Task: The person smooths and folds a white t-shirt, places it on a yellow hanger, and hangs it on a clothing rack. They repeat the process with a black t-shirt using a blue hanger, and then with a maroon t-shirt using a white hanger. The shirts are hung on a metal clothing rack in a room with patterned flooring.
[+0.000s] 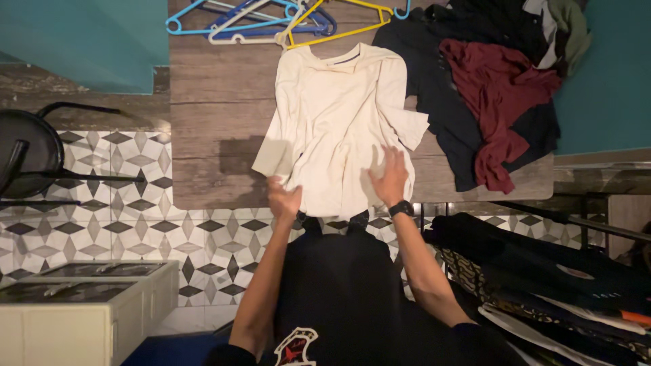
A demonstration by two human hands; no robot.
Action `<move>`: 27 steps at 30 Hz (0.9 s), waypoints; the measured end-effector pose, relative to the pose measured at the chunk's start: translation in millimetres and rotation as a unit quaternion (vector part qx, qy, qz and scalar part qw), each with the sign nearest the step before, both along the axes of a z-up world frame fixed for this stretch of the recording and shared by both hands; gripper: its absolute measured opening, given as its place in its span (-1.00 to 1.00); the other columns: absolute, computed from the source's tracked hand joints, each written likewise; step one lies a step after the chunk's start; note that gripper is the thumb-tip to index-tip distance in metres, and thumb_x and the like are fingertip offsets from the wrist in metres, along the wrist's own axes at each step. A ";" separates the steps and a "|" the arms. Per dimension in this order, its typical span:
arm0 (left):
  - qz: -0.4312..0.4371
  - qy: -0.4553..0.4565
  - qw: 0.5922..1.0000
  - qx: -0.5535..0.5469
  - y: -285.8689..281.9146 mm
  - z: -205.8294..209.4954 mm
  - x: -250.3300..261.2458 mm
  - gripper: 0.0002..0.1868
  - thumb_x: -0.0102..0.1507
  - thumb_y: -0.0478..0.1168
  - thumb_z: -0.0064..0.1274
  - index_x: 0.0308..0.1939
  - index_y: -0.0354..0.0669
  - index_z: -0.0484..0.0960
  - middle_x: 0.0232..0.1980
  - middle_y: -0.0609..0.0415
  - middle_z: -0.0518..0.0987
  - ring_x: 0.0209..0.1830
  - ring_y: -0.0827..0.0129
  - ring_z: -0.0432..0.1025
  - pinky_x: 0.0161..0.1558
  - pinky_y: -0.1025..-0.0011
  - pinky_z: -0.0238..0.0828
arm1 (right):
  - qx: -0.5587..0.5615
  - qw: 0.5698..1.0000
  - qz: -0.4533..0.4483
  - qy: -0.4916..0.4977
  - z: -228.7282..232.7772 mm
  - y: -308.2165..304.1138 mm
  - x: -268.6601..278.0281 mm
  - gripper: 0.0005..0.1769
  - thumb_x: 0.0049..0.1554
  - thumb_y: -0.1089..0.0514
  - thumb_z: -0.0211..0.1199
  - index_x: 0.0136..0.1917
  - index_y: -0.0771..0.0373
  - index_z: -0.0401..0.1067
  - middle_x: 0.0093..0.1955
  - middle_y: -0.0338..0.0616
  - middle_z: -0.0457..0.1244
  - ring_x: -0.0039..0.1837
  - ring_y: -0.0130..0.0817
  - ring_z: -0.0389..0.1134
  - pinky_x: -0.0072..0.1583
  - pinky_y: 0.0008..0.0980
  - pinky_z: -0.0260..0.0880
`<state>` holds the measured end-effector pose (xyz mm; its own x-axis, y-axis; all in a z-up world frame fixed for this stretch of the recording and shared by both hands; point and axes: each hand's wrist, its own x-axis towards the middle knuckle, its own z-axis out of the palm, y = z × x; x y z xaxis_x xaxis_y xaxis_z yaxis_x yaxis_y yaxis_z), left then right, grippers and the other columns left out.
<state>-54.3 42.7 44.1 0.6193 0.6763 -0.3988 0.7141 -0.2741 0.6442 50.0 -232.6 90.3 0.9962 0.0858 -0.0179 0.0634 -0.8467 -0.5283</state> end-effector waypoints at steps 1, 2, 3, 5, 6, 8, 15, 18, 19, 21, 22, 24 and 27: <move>0.011 -0.021 0.999 0.042 1.3 7.0 -1.4 -0.26 0.00 -0.09 0.35 0.18 -0.16 0.35 0.15 -0.28 0.49 0.15 -0.15 0.44 0.16 0.09 0.40 | -0.023 0.999 0.019 0.040 0.6 8.0 0.2 0.05 -0.05 -0.04 0.52 0.59 0.10 0.09 0.64 0.25 -0.13 0.64 0.36 -0.20 0.42 0.40 -0.06; 0.023 -0.043 0.995 0.085 4.4 11.2 -0.2 -0.26 -0.02 -0.11 0.35 0.17 -0.18 0.34 0.23 -0.28 0.43 0.21 -0.16 0.40 0.17 0.06 0.38 | -0.048 0.995 0.019 0.091 -0.6 14.6 0.2 0.14 -0.09 -0.10 0.53 0.61 0.07 0.01 0.66 0.22 -0.25 0.66 0.32 -0.31 0.42 0.48 -0.17; 0.015 -0.049 0.993 0.107 7.0 12.6 3.8 -0.23 -0.01 -0.10 0.36 0.19 -0.21 0.33 0.27 -0.29 0.36 0.25 -0.18 0.34 0.21 0.03 0.36 | -0.073 0.987 0.019 0.142 -3.8 19.8 -1.3 0.23 -0.12 -0.16 0.54 0.63 0.03 -0.07 0.69 0.20 -0.36 0.68 0.29 -0.42 0.42 0.55 -0.28; -0.003 -0.061 0.987 0.151 9.8 9.4 12.7 -0.19 0.00 -0.10 0.38 0.22 -0.26 0.31 0.33 -0.30 0.22 0.34 -0.22 0.23 0.28 -0.04 0.30 | -0.099 0.977 0.024 0.186 -12.5 22.4 -5.7 0.33 -0.15 -0.26 0.55 0.66 0.01 -0.17 0.72 0.17 -0.50 0.69 0.27 -0.56 0.41 0.66 -0.41; -0.023 -0.071 0.988 0.138 9.0 5.7 19.3 -0.14 0.02 -0.06 0.36 0.29 -0.29 0.27 0.40 -0.35 0.15 0.41 -0.25 0.16 0.33 -0.06 0.25 | -0.101 0.978 0.030 0.179 -15.8 21.0 -7.3 0.35 -0.14 -0.30 0.55 0.67 0.02 -0.18 0.72 0.17 -0.53 0.69 0.28 -0.58 0.40 0.69 -0.43; -0.064 -0.089 0.988 0.112 2.8 -5.3 36.3 -0.03 0.08 0.00 0.32 0.42 -0.35 0.19 0.54 -0.43 0.02 0.55 -0.31 0.02 0.43 -0.09 0.15 | -0.101 0.979 0.032 0.177 -21.2 20.8 -6.6 0.38 -0.16 -0.33 0.55 0.68 0.02 -0.18 0.73 0.16 -0.56 0.69 0.29 -0.59 0.39 0.72 -0.45; -0.290 -0.015 0.946 0.148 -5.5 -26.8 81.5 -0.15 0.35 0.23 -0.08 0.66 0.22 -0.02 0.70 -0.17 -0.41 0.66 -0.33 -0.53 0.42 -0.51 -0.56 | -0.100 0.977 0.024 0.185 -17.8 19.5 -7.5 0.39 -0.20 -0.32 0.57 0.67 -0.02 -0.15 0.74 0.11 -0.53 0.70 0.27 -0.55 0.40 0.70 -0.41; -0.332 -0.007 0.904 0.268 24.8 -35.3 86.8 -0.21 0.38 0.31 -0.24 0.65 0.31 -0.04 0.71 -0.06 -0.38 0.67 -0.27 -0.50 0.38 -0.56 -0.66 | -0.112 0.974 0.032 0.192 -13.9 18.8 -5.3 0.37 -0.18 -0.32 0.55 0.68 -0.03 -0.15 0.74 0.11 -0.50 0.71 0.26 -0.53 0.40 0.70 -0.33; -0.342 0.012 0.901 0.266 41.7 -39.5 87.6 -0.22 0.38 0.32 -0.29 0.65 0.34 -0.04 0.72 -0.02 -0.37 0.69 -0.23 -0.49 0.40 -0.55 -0.68 | -0.117 0.973 0.035 0.197 -11.8 17.8 -3.6 0.36 -0.17 -0.32 0.54 0.68 -0.04 -0.15 0.74 0.10 -0.49 0.72 0.25 -0.52 0.40 0.70 -0.30; -0.321 0.003 0.863 0.390 74.6 -50.9 93.1 -0.27 0.46 0.32 -0.32 0.67 0.30 0.01 0.76 0.04 -0.32 0.74 -0.12 -0.47 0.42 -0.51 -0.73 | -0.122 0.966 0.049 0.221 -7.9 13.0 3.7 0.33 -0.16 -0.29 0.54 0.67 -0.04 -0.14 0.73 0.11 -0.46 0.70 0.23 -0.47 0.39 0.64 -0.24; -0.282 -0.026 0.812 0.511 85.4 -55.2 98.0 -0.31 0.54 0.30 -0.31 0.69 0.25 0.06 0.79 0.07 -0.29 0.78 -0.07 -0.46 0.44 -0.47 -0.75 | -0.123 0.963 0.057 0.232 -5.1 11.3 7.9 0.32 -0.15 -0.28 0.54 0.67 -0.04 -0.13 0.72 0.11 -0.45 0.69 0.22 -0.45 0.39 0.62 -0.22; -0.248 0.075 0.885 0.388 97.3 -53.6 107.8 -0.38 0.57 0.25 -0.38 0.61 0.08 0.17 0.79 0.14 -0.23 0.79 -0.18 -0.43 0.44 -0.58 -0.72 | -0.059 0.969 0.017 0.241 1.2 1.5 16.5 0.17 -0.06 -0.36 0.44 0.65 -0.05 -0.01 0.68 0.06 -0.16 0.69 0.15 -0.19 0.42 0.44 0.04; -0.169 0.128 0.931 0.298 89.5 -25.5 134.9 -0.36 0.53 0.19 -0.34 0.60 -0.03 0.20 0.77 0.02 -0.22 0.73 -0.33 -0.46 0.29 -0.68 -0.71 | 0.019 0.989 -0.045 0.139 3.9 -13.1 47.0 -0.14 0.16 -0.32 0.31 0.59 -0.04 0.14 0.57 0.01 0.12 0.56 0.02 0.08 0.47 0.14 0.21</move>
<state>80.6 132.1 18.5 0.7738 0.6079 -0.1782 0.6306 -0.7658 0.1261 97.0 -245.7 94.2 0.9568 0.0038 -0.2907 -0.1630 -0.8210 -0.5472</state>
